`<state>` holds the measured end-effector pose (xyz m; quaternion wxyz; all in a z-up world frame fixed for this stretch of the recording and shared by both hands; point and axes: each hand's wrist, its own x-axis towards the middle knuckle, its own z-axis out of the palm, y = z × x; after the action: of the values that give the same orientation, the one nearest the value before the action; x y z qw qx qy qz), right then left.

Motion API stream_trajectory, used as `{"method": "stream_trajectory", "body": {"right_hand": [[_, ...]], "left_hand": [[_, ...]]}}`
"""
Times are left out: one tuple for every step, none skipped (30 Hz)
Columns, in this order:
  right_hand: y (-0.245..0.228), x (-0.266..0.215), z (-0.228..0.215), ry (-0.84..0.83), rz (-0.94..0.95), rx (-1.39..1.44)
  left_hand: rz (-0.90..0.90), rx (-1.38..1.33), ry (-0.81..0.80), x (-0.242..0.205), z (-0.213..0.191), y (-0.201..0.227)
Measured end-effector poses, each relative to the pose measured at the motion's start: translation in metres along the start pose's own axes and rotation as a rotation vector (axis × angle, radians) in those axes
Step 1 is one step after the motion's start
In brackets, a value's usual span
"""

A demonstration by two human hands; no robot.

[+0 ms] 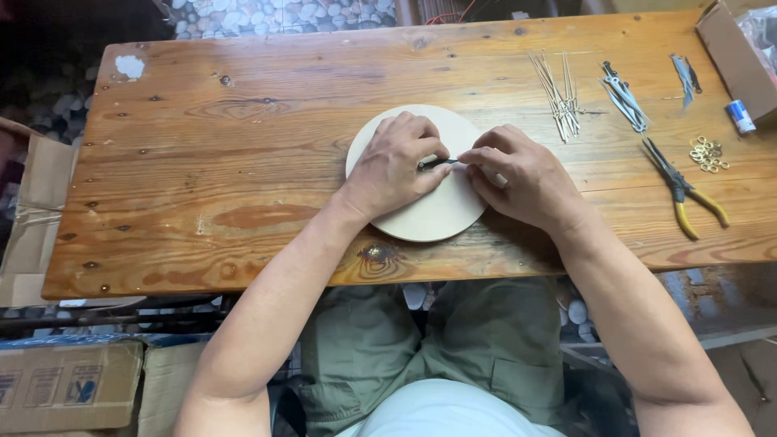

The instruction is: The person assembles a clock mechanism on a round wooden board. They insert a metal spindle into the center, attach a metal hand, and secure it with a small nut. The person repeatedly adjusts and tests the hand's movement.

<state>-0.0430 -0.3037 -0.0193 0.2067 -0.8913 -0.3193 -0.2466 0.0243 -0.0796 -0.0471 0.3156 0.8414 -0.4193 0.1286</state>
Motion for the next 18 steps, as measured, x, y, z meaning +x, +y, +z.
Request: {"method": "stream_trajectory", "body": {"right_hand": [[0.0, 0.0, 0.001, -0.001, 0.0, 0.002], [0.001, 0.0, 0.001, 0.004, -0.004, -0.011], [0.002, 0.0, 0.001, 0.01, -0.009, -0.024], [0.002, 0.0, 0.001, 0.009, -0.007, -0.024], [0.002, -0.001, 0.001, 0.003, -0.006, -0.019], [0.002, -0.001, 0.001, -0.002, -0.006, -0.016], [0.003, -0.001, 0.0, -0.002, -0.006, -0.017], [0.003, -0.002, 0.0, -0.001, -0.01, -0.024], [0.003, -0.002, 0.0, 0.001, -0.014, -0.032], [0.003, -0.002, 0.0, 0.001, -0.014, -0.032], [0.002, -0.002, 0.0, -0.001, -0.019, -0.042], [0.002, -0.002, 0.0, -0.002, -0.024, -0.054], [0.002, -0.002, -0.001, -0.002, -0.025, -0.055], [0.002, -0.001, -0.001, -0.01, -0.029, -0.058], [0.002, -0.001, -0.002, -0.019, -0.034, -0.061], [0.003, -0.002, -0.002, -0.02, -0.033, -0.061], [0.004, -0.002, -0.001, -0.021, -0.033, -0.066], [0.005, -0.003, 0.0, -0.022, -0.033, -0.071]], "left_hand": [[-0.002, 0.0, -0.001, -0.001, -0.001, 0.001], [0.0, -0.004, 0.007, -0.001, -0.001, 0.002], [0.002, -0.009, 0.015, -0.002, -0.002, 0.003], [0.002, -0.01, 0.013, -0.002, -0.004, 0.005], [-0.001, -0.009, 0.008, -0.002, -0.005, 0.007], [-0.004, -0.007, 0.004, -0.002, -0.007, 0.008], [-0.004, -0.007, 0.004, -0.002, -0.007, 0.009], [-0.006, 0.004, 0.002, -0.003, -0.008, 0.009], [-0.008, 0.016, 0.0, -0.003, -0.008, 0.01], [-0.008, 0.015, 0.0, -0.003, -0.008, 0.011], [-0.008, 0.015, -0.001, -0.003, -0.009, 0.012], [-0.007, 0.015, -0.001, -0.002, -0.009, 0.013], [-0.007, 0.015, -0.001, -0.002, -0.01, 0.014], [-0.013, 0.016, -0.003, -0.002, -0.011, 0.015], [-0.02, 0.018, -0.004, -0.002, -0.012, 0.015], [-0.02, 0.017, -0.005, -0.002, -0.012, 0.015], [-0.015, 0.01, -0.001, -0.001, -0.012, 0.015], [-0.01, 0.005, 0.003, -0.002, -0.012, 0.015]]}}
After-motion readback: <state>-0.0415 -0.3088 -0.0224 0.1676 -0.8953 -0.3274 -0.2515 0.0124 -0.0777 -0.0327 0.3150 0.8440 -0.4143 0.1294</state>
